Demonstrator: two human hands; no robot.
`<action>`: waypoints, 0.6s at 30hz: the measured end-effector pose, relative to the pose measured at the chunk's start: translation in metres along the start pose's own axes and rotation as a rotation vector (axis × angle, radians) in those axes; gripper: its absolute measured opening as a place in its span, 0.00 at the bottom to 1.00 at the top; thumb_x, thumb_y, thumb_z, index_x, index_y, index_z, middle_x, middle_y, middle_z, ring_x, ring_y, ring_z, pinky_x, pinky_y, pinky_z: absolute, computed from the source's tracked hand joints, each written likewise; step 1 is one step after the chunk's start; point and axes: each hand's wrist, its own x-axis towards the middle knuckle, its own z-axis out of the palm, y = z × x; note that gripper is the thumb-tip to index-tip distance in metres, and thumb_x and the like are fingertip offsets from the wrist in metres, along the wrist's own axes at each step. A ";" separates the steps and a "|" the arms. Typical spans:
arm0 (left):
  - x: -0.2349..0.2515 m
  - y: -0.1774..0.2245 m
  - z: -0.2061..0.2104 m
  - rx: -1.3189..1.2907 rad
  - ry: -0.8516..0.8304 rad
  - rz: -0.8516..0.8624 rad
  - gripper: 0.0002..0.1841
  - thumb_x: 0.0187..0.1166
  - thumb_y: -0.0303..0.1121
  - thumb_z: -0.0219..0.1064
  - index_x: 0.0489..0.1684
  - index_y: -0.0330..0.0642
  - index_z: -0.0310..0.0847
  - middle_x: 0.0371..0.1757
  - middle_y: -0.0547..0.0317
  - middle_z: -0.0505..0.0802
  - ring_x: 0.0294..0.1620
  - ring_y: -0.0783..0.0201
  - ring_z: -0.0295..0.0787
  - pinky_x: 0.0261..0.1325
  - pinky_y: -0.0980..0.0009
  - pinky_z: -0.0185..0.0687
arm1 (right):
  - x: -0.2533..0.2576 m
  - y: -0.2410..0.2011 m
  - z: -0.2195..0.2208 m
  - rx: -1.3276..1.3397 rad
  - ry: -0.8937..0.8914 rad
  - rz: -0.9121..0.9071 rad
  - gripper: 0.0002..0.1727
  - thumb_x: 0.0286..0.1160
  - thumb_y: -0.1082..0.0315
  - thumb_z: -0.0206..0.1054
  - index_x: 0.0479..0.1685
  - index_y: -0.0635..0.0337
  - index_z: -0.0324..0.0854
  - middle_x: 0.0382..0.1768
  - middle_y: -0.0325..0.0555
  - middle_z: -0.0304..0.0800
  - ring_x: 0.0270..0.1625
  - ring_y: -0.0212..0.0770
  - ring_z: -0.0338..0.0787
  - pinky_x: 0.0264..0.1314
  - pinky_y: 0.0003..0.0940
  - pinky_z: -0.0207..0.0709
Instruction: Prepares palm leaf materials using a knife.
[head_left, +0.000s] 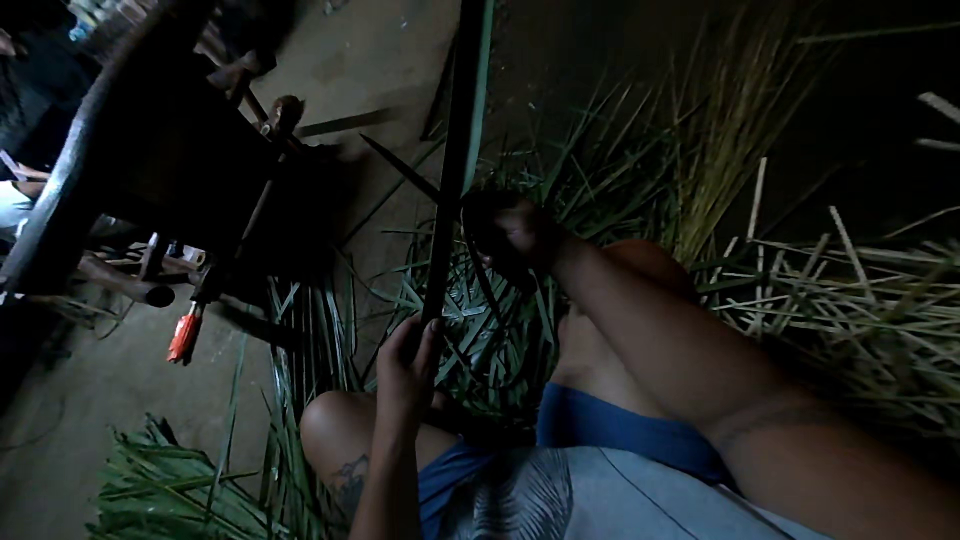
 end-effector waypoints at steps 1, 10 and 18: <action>-0.002 -0.001 -0.001 -0.003 -0.001 0.000 0.11 0.88 0.36 0.64 0.51 0.37 0.87 0.28 0.64 0.88 0.21 0.74 0.80 0.23 0.78 0.79 | 0.000 0.000 0.001 0.001 0.005 0.005 0.16 0.88 0.68 0.47 0.48 0.59 0.83 0.18 0.40 0.80 0.16 0.33 0.81 0.20 0.28 0.81; -0.016 -0.007 -0.009 -0.007 -0.022 -0.052 0.11 0.88 0.36 0.63 0.50 0.37 0.87 0.28 0.63 0.89 0.22 0.72 0.82 0.25 0.77 0.81 | 0.002 0.004 0.001 -0.012 0.027 0.018 0.15 0.85 0.70 0.48 0.43 0.61 0.82 0.17 0.43 0.80 0.15 0.34 0.81 0.18 0.29 0.81; -0.031 -0.012 -0.017 -0.038 -0.048 -0.119 0.11 0.88 0.36 0.64 0.50 0.38 0.88 0.29 0.62 0.89 0.23 0.71 0.82 0.27 0.76 0.81 | 0.002 0.003 0.001 -0.029 0.084 0.028 0.15 0.88 0.67 0.47 0.47 0.59 0.82 0.18 0.40 0.79 0.16 0.32 0.80 0.19 0.27 0.80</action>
